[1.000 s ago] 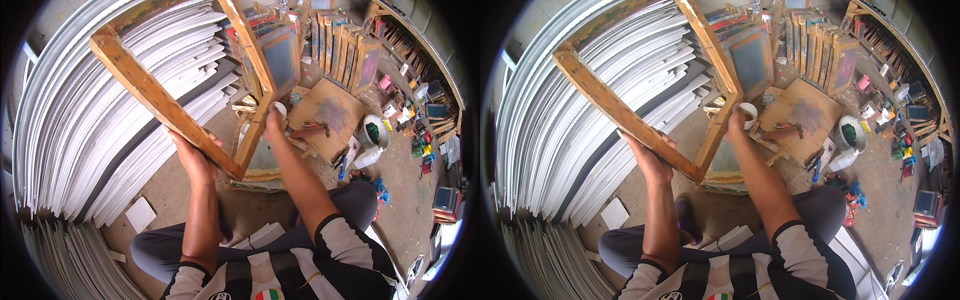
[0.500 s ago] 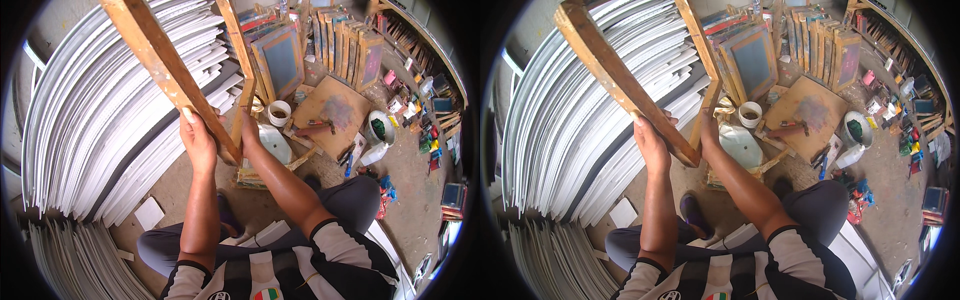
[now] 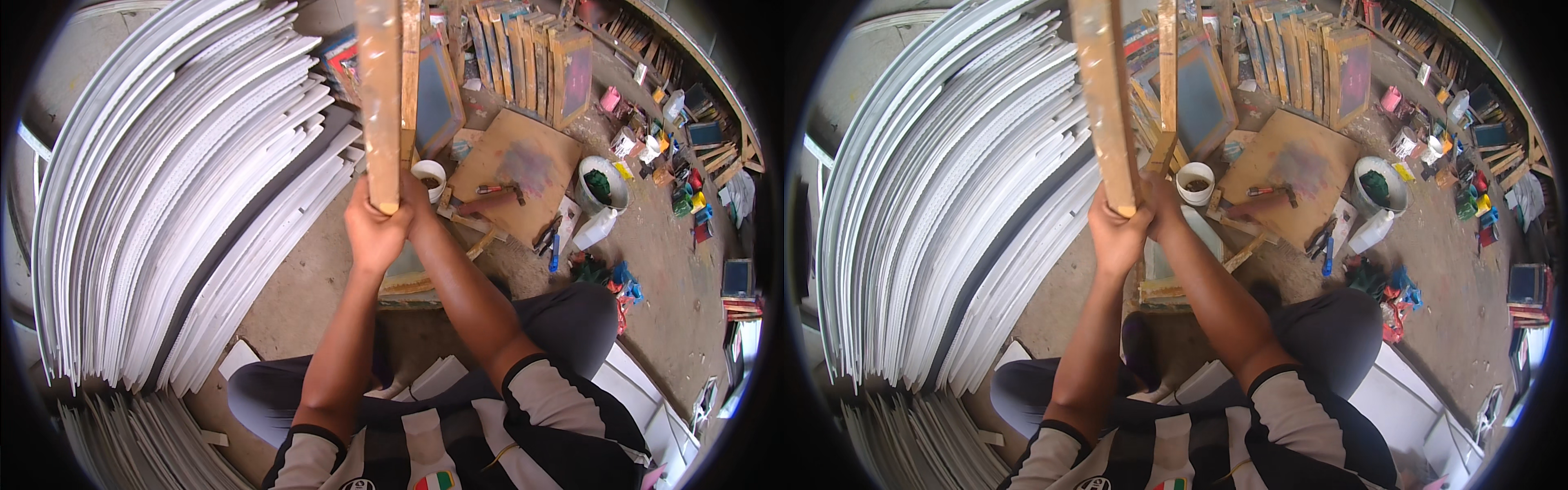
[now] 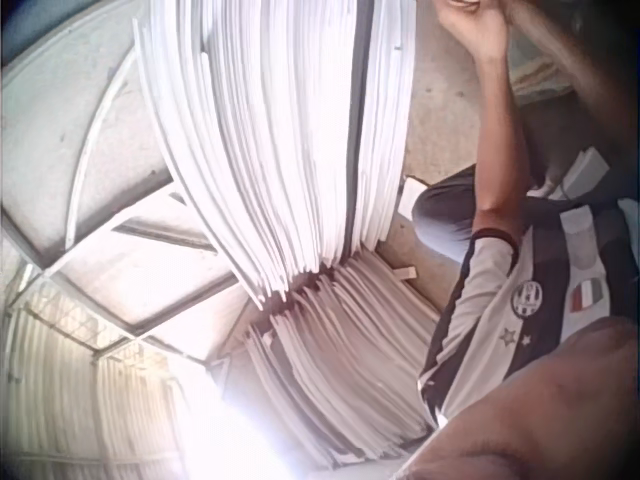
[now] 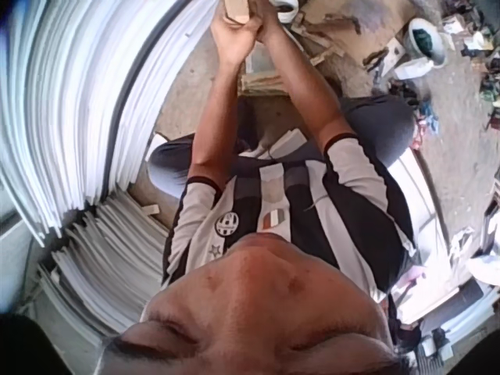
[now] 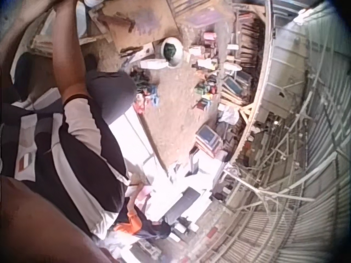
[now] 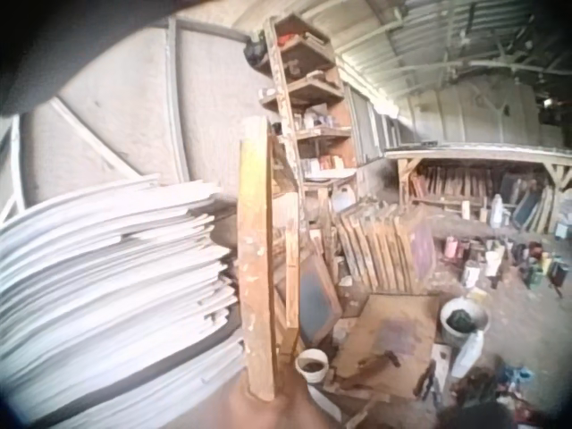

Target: The person sits on the floor and disassembles a wooden frame by hand. They peel off a green fabric or paper layer from the frame, remove a yellow strip, and then separate the wooden pieces. The person then picks up a pink rectangular object and wipes it with a cloth.

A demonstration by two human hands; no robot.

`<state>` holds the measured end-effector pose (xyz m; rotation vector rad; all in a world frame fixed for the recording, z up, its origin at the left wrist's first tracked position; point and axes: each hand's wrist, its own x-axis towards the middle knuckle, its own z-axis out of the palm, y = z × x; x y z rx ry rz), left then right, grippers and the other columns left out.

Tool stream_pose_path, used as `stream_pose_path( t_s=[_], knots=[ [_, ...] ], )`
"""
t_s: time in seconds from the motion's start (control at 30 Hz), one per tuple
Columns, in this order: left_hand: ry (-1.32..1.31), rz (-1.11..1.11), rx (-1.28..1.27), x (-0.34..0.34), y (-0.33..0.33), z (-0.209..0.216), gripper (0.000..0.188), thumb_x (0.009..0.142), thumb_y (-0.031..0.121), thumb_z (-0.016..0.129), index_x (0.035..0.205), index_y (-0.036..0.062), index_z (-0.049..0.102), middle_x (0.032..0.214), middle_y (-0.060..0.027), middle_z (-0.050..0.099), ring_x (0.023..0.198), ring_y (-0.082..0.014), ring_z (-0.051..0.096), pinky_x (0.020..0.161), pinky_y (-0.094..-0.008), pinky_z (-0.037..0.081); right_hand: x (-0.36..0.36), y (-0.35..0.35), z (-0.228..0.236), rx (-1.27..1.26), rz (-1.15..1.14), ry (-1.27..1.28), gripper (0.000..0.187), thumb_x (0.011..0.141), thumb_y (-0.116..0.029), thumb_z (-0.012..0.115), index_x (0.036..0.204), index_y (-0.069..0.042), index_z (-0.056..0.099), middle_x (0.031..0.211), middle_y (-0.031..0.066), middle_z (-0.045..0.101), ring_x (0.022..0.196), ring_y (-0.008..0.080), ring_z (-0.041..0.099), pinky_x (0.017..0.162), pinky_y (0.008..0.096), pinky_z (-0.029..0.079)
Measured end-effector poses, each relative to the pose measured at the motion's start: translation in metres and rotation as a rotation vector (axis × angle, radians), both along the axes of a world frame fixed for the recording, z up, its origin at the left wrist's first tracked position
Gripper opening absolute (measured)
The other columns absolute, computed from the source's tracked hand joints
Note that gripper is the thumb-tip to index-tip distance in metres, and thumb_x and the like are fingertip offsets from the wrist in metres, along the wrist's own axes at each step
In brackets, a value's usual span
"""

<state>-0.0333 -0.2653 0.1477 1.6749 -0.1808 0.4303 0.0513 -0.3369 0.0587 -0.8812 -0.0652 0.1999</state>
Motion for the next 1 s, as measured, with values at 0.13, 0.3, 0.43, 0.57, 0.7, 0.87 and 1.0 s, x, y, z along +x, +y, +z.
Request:
stream_pose_path(
  t_s=[0.13, 0.3, 0.43, 0.57, 0.7, 0.87, 1.0],
  knots=[
    [-0.014, -0.150, -0.056, 0.031, -0.025, -0.009, 0.029, 0.078, -0.004, 0.066, 0.106, -0.0030, 0.061, 0.093, -0.0053, 0.067, 0.080, -0.0112, 0.063, 0.070, -0.0276, 0.052, 0.027, -0.038, -0.044, -0.338, -0.311, -0.098, 0.041, 0.103, -0.043, 0.056, 0.115, -0.004, 0.062, 0.102, 0.0090, 0.068, 0.091, 0.0243, 0.069, 0.079, 0.0418, 0.054],
    [0.190, -0.350, -0.274, 0.039, -0.046, -0.008, 0.026, 0.086, 0.002, 0.074, 0.108, -0.0028, 0.062, 0.090, -0.0074, 0.068, 0.070, -0.0148, 0.066, 0.064, -0.0289, 0.054, 0.029, -0.096, -0.049, 0.284, -0.508, 0.482, 0.053, 0.106, -0.054, 0.048, 0.126, -0.006, 0.056, 0.113, 0.0120, 0.066, 0.101, 0.0297, 0.067, 0.085, 0.0445, 0.055],
    [0.203, -0.410, -0.266, 0.055, -0.069, -0.023, 0.027, 0.094, 0.013, 0.076, 0.111, -0.0031, 0.062, 0.090, -0.0080, 0.068, 0.070, -0.0147, 0.066, 0.064, -0.0291, 0.054, 0.039, -0.146, -0.074, 0.332, -0.661, 0.451, 0.052, 0.109, -0.050, 0.041, 0.138, -0.007, 0.051, 0.127, 0.0141, 0.060, 0.117, 0.0304, 0.062, 0.097, 0.0460, 0.054],
    [0.228, -0.382, -0.312, 0.073, -0.082, -0.037, 0.025, 0.095, 0.015, 0.077, 0.106, -0.0019, 0.061, 0.086, -0.0054, 0.066, 0.068, -0.0116, 0.063, 0.060, -0.0283, 0.051, 0.038, -0.167, -0.071, 0.390, -0.794, 0.421, 0.056, 0.110, -0.041, 0.043, 0.157, -0.013, 0.030, 0.149, 0.0142, 0.045, 0.133, 0.0297, 0.052, 0.104, 0.0479, 0.050],
    [0.255, -0.300, -0.277, 0.089, -0.099, -0.051, 0.030, 0.096, 0.017, 0.076, 0.111, -0.0019, 0.059, 0.092, -0.0065, 0.067, 0.077, -0.0114, 0.063, 0.067, -0.0278, 0.053, 0.042, -0.184, -0.079, 0.341, -0.936, 0.376, 0.068, 0.104, -0.025, 0.056, 0.159, -0.013, 0.018, 0.149, 0.0150, 0.043, 0.129, 0.0340, 0.054, 0.101, 0.0533, 0.053],
    [0.157, -0.234, -0.197, 0.127, -0.117, -0.090, 0.044, 0.095, 0.016, 0.076, 0.128, -0.0053, 0.055, 0.098, -0.0097, 0.068, 0.085, -0.0133, 0.064, 0.074, -0.0291, 0.054, 0.049, -0.197, -0.084, 0.360, -1.048, 0.453, 0.077, 0.096, -0.018, 0.069, 0.154, -0.007, 0.020, 0.143, 0.0181, 0.045, 0.122, 0.0352, 0.059, 0.093, 0.0540, 0.059],
    [0.181, -0.258, -0.148, 0.157, -0.140, -0.110, 0.055, 0.093, 0.014, 0.075, 0.138, -0.0082, 0.051, 0.098, -0.0128, 0.071, 0.082, -0.0162, 0.067, 0.074, -0.0312, 0.055, 0.062, -0.220, -0.118, 0.279, -1.172, 0.647, 0.074, 0.095, -0.020, 0.071, 0.150, -0.004, 0.024, 0.138, 0.0196, 0.047, 0.116, 0.0338, 0.062, 0.088, 0.0509, 0.061]
  ],
)
